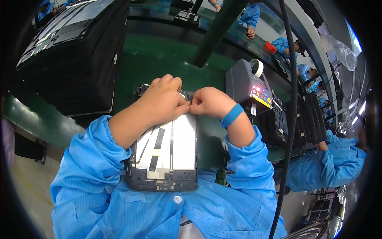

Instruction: The person applies small white adhesive strips to the internal components of a black electronic device, likely a battery pack or power bank. They repeatedly pick up the device, apply the strips, and place it back on the table, working on multiple units in a factory setting.

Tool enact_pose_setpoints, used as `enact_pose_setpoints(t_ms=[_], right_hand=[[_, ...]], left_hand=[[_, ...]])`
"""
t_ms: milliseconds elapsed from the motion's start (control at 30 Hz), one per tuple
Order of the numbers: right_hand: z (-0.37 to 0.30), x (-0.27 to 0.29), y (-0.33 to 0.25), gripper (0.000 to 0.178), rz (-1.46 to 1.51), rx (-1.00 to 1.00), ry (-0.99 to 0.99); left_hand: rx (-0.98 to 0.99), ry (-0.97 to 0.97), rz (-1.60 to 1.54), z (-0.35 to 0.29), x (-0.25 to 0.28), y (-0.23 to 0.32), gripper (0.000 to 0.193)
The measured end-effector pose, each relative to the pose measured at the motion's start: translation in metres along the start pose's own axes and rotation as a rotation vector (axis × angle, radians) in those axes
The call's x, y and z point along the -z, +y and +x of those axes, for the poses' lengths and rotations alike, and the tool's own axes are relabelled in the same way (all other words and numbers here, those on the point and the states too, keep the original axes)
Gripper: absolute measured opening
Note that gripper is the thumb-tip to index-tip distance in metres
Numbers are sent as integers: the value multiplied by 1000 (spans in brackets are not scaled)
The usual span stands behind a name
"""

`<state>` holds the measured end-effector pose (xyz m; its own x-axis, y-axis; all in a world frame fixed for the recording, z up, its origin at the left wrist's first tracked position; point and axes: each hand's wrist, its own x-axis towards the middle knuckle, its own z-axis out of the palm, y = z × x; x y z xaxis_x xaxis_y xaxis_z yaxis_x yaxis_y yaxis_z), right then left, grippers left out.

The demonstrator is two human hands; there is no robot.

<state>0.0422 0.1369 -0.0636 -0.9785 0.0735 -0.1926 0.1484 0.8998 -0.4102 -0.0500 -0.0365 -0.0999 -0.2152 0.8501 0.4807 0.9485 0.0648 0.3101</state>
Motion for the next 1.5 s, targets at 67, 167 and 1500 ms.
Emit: enact_pose_setpoints(t_ms=[67, 167, 1500], right_hand=[[1, 4, -6, 34, -27, -113, -21], [-2, 9, -12, 41, -288, -185, 29], [-27, -55, -6, 17, 175, -61, 555]], left_hand=[[38, -39, -26, 6, 2, 1, 15], [98, -79, -52, 10, 4, 1, 15], [246, -76, -244, 9, 1, -4, 16]])
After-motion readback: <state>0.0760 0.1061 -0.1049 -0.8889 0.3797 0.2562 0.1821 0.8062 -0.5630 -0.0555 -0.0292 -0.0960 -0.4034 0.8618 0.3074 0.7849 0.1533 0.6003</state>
